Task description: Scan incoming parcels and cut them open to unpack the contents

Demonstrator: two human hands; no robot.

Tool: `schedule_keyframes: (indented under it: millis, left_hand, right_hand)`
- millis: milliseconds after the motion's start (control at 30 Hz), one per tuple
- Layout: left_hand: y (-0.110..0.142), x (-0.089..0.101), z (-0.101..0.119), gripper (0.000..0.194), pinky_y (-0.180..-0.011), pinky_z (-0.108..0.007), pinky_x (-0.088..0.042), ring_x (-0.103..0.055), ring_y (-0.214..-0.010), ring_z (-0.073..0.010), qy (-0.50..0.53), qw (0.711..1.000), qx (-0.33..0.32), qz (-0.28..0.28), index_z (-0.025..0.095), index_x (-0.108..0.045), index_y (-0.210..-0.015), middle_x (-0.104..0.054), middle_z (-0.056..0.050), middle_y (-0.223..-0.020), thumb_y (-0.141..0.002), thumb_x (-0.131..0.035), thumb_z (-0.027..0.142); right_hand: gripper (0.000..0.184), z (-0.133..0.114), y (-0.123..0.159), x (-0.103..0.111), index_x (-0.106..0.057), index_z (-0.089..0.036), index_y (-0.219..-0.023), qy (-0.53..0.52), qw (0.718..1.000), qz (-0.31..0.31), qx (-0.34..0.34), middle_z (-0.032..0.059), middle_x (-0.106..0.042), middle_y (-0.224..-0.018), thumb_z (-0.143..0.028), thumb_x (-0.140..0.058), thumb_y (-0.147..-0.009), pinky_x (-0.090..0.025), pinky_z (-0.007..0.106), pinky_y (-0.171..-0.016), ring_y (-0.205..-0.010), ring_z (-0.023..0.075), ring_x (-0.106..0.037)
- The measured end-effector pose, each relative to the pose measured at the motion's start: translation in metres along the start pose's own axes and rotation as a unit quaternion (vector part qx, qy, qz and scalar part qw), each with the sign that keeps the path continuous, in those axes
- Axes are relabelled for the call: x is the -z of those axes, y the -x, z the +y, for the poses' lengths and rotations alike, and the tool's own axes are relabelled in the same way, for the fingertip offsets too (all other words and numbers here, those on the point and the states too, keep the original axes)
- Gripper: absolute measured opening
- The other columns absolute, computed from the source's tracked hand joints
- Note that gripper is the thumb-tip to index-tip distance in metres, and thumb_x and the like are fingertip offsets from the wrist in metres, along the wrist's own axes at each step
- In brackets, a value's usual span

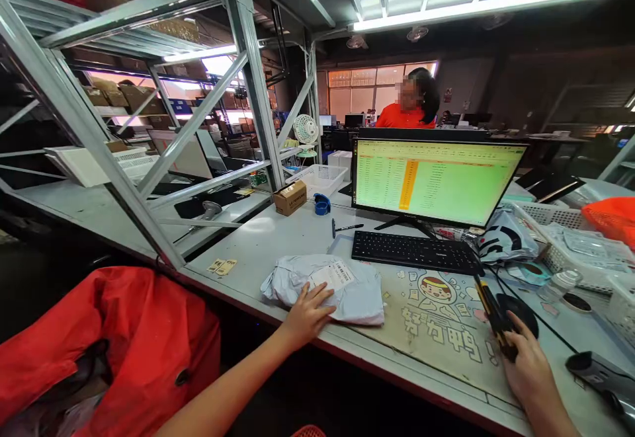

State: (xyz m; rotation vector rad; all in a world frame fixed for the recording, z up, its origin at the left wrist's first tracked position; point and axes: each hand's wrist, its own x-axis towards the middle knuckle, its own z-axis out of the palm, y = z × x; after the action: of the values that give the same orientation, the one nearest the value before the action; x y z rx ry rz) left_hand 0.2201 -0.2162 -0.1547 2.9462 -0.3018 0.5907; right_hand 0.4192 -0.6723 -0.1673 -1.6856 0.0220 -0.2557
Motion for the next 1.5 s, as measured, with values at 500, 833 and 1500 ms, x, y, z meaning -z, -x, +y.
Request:
schedule_keyframes:
  millis: [500, 833, 1500]
  left_hand:
    - [-0.159, 0.107, 0.030, 0.019, -0.059, -0.025, -0.038, -0.065, -0.070, -0.0161, 0.066, 0.990, 0.049, -0.110, 0.021, -0.076, -0.081, -0.075, -0.002, -0.080, -0.089, -0.065, 0.034]
    - [-0.159, 0.096, 0.103, 0.020, -0.078, -0.033, -0.044, -0.065, -0.090, -0.0216, 0.030, 0.995, -0.083, -0.057, 0.017, -0.070, -0.086, -0.072, -0.007, -0.091, -0.096, -0.059, 0.031]
    - [-0.105, 0.125, 0.083, 0.022, -0.071, -0.030, -0.042, -0.063, -0.086, -0.0210, 0.128, 0.971, -0.024, -0.199, 0.021, -0.067, -0.092, -0.071, -0.004, -0.095, -0.092, -0.059, 0.042]
  right_hand:
    - [0.028, -0.091, 0.076, -0.060, -0.061, -0.023, -0.090, -0.318, 0.917, -0.234, -0.053, -0.0010, -0.051, -0.074, -0.043, -0.068, -0.071, -0.033, 0.026, -0.048, -0.052, 0.0108, -0.037]
    - [0.033, -0.155, 0.076, -0.121, -0.062, -0.020, -0.106, 0.004, 0.967, -0.209, 0.149, 0.0034, -0.065, -0.095, -0.038, -0.063, -0.078, -0.046, 0.032, -0.076, -0.085, 0.0210, -0.059]
    - [0.028, -0.152, 0.092, -0.107, -0.059, -0.021, -0.091, 0.150, 0.964, -0.165, 0.146, 0.0039, -0.068, -0.084, -0.047, -0.053, -0.083, -0.046, 0.032, -0.068, -0.078, 0.0231, -0.062]
